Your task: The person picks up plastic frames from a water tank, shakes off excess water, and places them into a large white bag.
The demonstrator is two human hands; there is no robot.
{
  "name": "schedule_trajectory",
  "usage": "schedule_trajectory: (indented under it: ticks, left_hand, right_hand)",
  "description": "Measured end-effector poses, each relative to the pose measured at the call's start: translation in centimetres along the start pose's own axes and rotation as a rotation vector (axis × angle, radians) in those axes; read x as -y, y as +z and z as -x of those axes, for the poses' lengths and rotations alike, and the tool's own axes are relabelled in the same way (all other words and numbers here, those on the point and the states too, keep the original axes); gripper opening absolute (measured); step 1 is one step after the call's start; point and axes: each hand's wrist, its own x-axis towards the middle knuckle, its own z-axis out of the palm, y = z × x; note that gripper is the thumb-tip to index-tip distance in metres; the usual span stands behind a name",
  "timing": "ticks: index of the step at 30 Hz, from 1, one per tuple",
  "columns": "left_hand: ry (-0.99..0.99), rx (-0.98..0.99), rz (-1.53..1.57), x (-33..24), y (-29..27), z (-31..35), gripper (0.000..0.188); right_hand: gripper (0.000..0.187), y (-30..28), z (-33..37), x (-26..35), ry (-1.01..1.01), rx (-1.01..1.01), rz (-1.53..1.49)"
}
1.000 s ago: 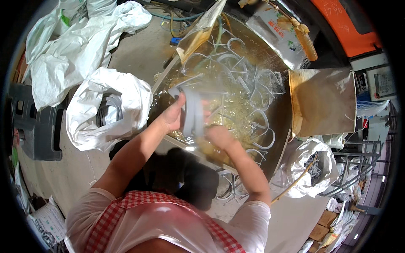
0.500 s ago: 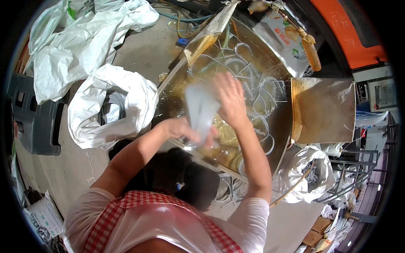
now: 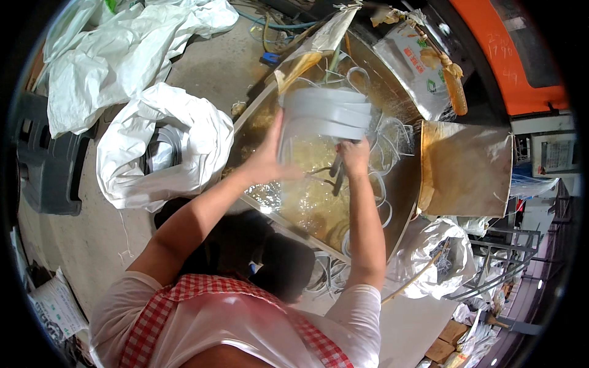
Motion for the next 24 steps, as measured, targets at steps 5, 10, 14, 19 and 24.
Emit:
schedule_trajectory:
  ticks: [5,10,14,19,24]
  left_hand:
    - [-0.426,-0.249,0.042,4.2,-0.3,-0.3,0.039]
    - [-0.544,-0.115,0.68,1.1,-0.1,-0.3,0.036]
    - [-0.629,-0.177,0.88,1.3,-0.6,0.6,0.039]
    - [-0.519,-0.236,0.573,-0.2,-5.2,-1.3,0.035]
    - [-0.199,-0.361,0.048,-1.1,-4.4,-3.0,0.024]
  right_hand:
    - [0.04,2.5,4.4,4.4,-0.02,0.161,0.084]
    - [0.071,-1.1,8.4,4.5,0.006,0.712,-0.616]
    - [0.059,1.7,10.5,2.1,0.029,0.827,-0.894]
    - [0.032,0.8,8.8,1.7,0.175,0.703,-0.187]
    - [0.03,-4.1,6.3,-4.1,-0.103,0.124,1.095]
